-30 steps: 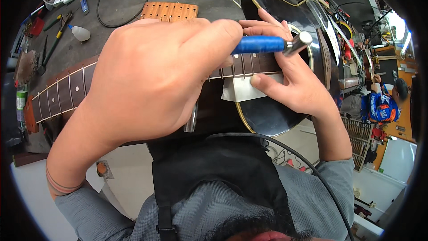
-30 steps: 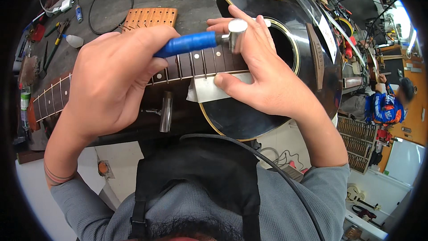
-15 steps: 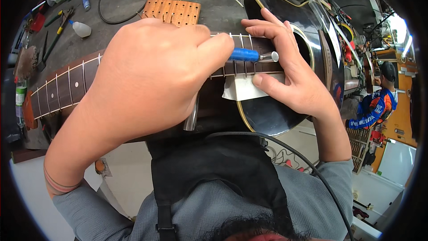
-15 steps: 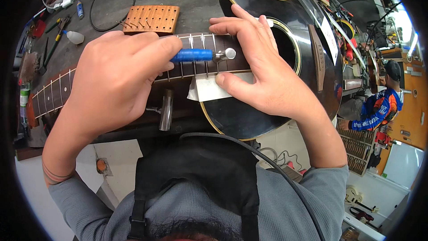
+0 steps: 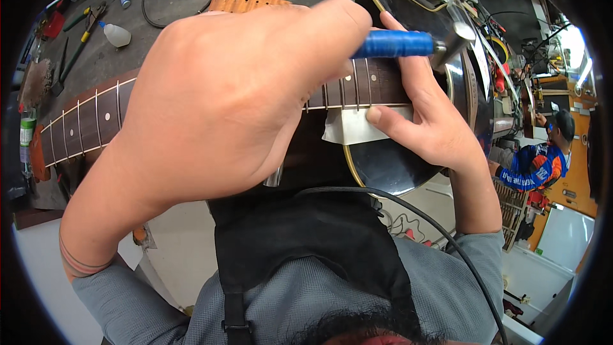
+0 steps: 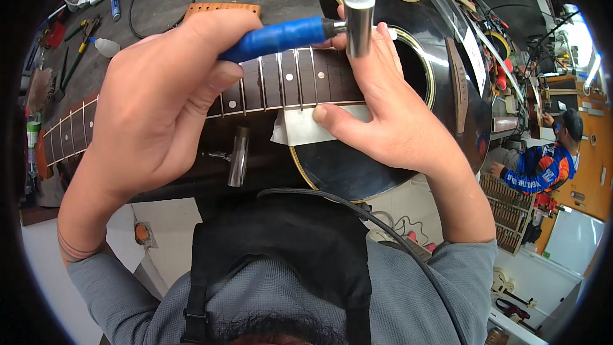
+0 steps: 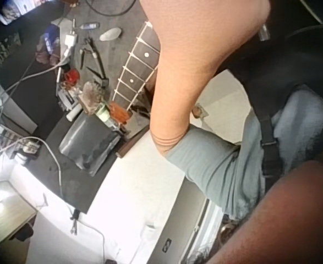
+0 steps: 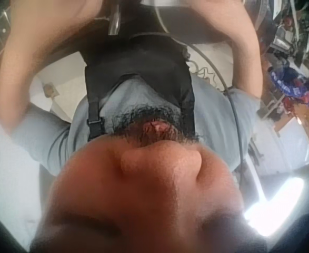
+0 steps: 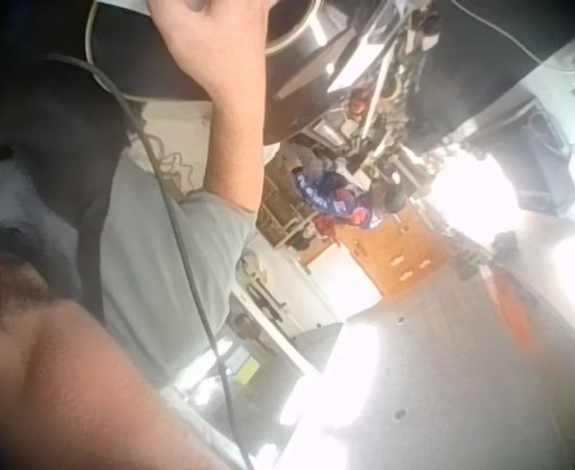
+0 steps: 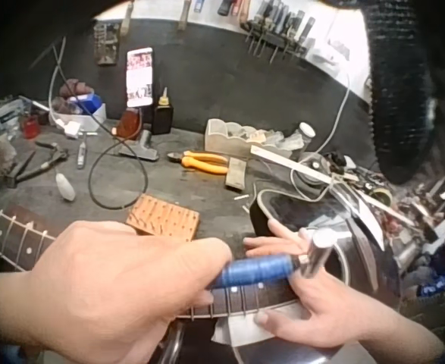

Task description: The person repairs a guitar fretboard by applying glue to fret slots and inserting frets. They use a hammer to tap the frets into place and a blue-handled tool to adjust them. The process involves repeated application of glue and hammering to secure the frets.

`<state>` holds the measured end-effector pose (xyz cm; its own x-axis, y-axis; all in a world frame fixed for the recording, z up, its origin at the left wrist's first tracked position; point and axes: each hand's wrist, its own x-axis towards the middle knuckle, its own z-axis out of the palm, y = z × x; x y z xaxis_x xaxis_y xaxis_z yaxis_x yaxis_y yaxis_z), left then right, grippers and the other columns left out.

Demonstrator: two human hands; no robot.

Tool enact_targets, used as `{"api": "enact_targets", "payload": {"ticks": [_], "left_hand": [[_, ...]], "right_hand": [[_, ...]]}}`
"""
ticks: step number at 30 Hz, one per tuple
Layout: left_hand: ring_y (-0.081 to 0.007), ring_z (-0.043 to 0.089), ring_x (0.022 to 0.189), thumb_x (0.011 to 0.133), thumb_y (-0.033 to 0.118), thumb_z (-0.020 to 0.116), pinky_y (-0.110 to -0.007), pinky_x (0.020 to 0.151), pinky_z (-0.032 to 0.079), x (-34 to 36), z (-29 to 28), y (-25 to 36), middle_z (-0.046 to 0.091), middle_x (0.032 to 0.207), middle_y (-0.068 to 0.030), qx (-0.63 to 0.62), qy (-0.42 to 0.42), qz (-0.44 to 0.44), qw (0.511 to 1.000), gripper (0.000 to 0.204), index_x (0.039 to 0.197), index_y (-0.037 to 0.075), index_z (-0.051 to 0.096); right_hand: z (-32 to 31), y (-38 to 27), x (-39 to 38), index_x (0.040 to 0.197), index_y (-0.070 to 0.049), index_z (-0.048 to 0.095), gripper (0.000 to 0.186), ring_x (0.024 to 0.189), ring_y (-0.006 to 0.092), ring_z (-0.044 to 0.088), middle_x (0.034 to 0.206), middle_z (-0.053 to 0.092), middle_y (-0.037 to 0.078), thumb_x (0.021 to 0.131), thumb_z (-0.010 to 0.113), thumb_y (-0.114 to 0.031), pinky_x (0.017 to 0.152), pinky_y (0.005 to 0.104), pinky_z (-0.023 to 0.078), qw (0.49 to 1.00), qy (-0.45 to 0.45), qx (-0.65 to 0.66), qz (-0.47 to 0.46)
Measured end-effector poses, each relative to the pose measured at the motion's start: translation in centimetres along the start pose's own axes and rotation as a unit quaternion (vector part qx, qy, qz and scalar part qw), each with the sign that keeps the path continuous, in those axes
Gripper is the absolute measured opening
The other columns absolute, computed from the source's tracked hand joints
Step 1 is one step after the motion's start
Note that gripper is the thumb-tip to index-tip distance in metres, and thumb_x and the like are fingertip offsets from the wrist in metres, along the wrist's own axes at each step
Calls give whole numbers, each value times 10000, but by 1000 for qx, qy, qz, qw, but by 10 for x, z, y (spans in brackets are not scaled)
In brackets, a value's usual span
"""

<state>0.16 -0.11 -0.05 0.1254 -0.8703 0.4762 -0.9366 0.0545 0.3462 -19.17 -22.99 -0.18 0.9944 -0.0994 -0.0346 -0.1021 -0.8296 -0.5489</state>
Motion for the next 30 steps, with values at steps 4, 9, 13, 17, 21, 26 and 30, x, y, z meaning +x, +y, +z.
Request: {"api": "enact_targets", "payload": {"ticks": [4, 9, 13, 17, 21, 26, 30], "left_hand": [[-337, 736, 797, 874, 4, 749, -431, 700, 531, 0, -2, -1, 771, 941, -119, 25, -27, 9, 999, 326, 1196, 48, 723], [-337, 754, 833, 877, -15, 743, -437, 715, 546, -2, -1, -3, 769, 934, -140, 38, -43, -10, 998, 330, 1199, 54, 724], [-350, 752, 841, 907, -6, 738, -445, 720, 550, 0, 0, -3, 765, 930, -148, 22, 1, -9, 1000, 297, 1198, 53, 721], [-366, 744, 837, 922, 19, 749, -446, 716, 550, -1, 2, -3, 762, 932, -150, 31, 0, -11, 999, 287, 1206, 44, 718], [-377, 728, 811, 935, 39, 752, -448, 711, 547, 2, 2, -1, 747, 932, -158, 10, 28, -20, 999, 268, 1201, 43, 714], [-385, 700, 769, 966, 53, 741, -456, 698, 531, 2, 3, -1, 714, 888, -157, 7, 34, -24, 999, 236, 1199, 46, 706], [-376, 696, 762, 975, 59, 733, -460, 695, 525, 0, 4, -5, 694, 860, -149, 19, 4, -30, 999, 241, 1214, 50, 698]], "right_hand": [[-5, -1, 4, 1612, -46, 424, 790, 1722, 415, 167, 1693, 470, 190, 920, 708, -304, 1357, 645, 3, 999, -4, -30, -30], [-6, -3, 7, 1556, -89, 489, 717, 1706, 431, 218, 1654, 532, 144, 909, 737, -274, 1354, 685, 44, 999, 3, -22, -43], [2, 2, 0, 1570, -69, 470, 744, 1714, 424, 193, 1676, 499, 152, 907, 732, -282, 1355, 671, 45, 1000, 22, 3, -19], [-12, -6, 8, 1679, 23, 339, 887, 1726, 381, 159, 1743, 390, 220, 933, 705, -287, 1370, 587, 26, 998, -52, -28, -8], [-14, -6, 7, 1708, 57, 267, 946, 1713, 358, 189, 1761, 347, 230, 935, 714, -257, 1378, 533, 63, 997, -63, -52, -8], [-6, -2, 4, 1653, 18, 321, 888, 1688, 387, 247, 1713, 409, 221, 924, 728, -286, 1365, 608, 44, 1000, -29, 8, -2], [-2, -2, 4, 1535, -46, 474, 718, 1697, 425, 230, 1662, 497, 165, 912, 746, -276, 1351, 681, 57, 1000, 8, 22, -13]]}}
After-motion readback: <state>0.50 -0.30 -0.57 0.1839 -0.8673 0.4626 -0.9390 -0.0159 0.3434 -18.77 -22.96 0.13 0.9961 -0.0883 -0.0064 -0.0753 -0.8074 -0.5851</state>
